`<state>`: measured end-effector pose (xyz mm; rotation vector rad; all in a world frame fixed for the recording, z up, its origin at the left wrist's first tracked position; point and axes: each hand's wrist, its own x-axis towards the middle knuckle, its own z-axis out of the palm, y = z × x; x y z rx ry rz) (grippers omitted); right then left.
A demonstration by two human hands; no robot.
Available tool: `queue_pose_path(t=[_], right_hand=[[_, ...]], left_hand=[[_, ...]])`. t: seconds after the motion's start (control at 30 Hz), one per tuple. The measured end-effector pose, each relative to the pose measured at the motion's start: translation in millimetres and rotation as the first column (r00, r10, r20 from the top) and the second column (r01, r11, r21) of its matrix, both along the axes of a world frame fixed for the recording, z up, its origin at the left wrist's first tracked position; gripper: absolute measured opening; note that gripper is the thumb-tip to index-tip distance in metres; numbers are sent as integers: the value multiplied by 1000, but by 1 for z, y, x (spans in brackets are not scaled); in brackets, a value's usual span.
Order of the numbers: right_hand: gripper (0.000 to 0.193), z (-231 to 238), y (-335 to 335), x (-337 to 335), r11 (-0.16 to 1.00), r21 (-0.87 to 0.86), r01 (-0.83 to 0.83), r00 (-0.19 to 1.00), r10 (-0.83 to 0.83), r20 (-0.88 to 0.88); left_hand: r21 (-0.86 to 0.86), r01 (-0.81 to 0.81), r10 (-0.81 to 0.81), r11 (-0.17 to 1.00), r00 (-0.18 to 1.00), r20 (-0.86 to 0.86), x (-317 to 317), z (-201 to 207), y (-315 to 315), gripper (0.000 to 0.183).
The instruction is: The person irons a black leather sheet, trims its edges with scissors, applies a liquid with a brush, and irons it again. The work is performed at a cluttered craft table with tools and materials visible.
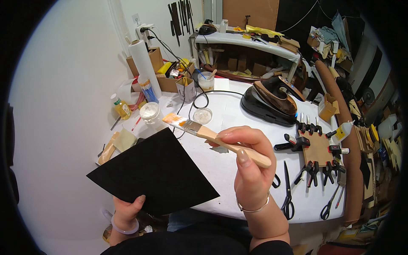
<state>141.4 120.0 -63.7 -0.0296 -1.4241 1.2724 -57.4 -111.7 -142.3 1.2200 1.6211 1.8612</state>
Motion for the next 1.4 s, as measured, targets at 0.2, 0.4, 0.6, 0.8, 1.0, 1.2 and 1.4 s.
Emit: queue_pose_path(t=[0.2, 0.4, 0.6, 0.8, 1.0, 1.2, 1.4], right_hand=[[30, 0, 0, 1, 1000, 6, -7, 1000, 7, 8], [33, 1, -2, 1, 999, -13, 37, 999, -37, -17], [41, -2, 2, 4, 957, -80, 279, 952, -287, -108], [41, 23, -22, 11, 848, -73, 525, 820, -527, -223], [31, 30, -8, 23, 880, -173, 443, 839, -475, -267], [32, 35, -14, 28, 925, -112, 363, 900, -380, -215], [28, 29, -22, 17, 979, -85, 188, 978, -195, -81]], left_hand=[[7, 8, -8, 1000, 1000, -20, -1, -1, 1, 69], [7, -26, 26, 1000, 1000, -12, 3, 4, 2, 61], [115, -182, 194, 977, 975, -106, 5, 33, 11, 37], [145, -237, 244, 961, 969, -33, -1, 74, 17, 28], [-6, -99, 92, 995, 946, -312, -29, 89, 30, 17], [28, 19, 0, 999, 832, -555, -40, 128, 44, 36], [-281, 161, -308, 946, 717, -626, -43, 155, 53, 61]])
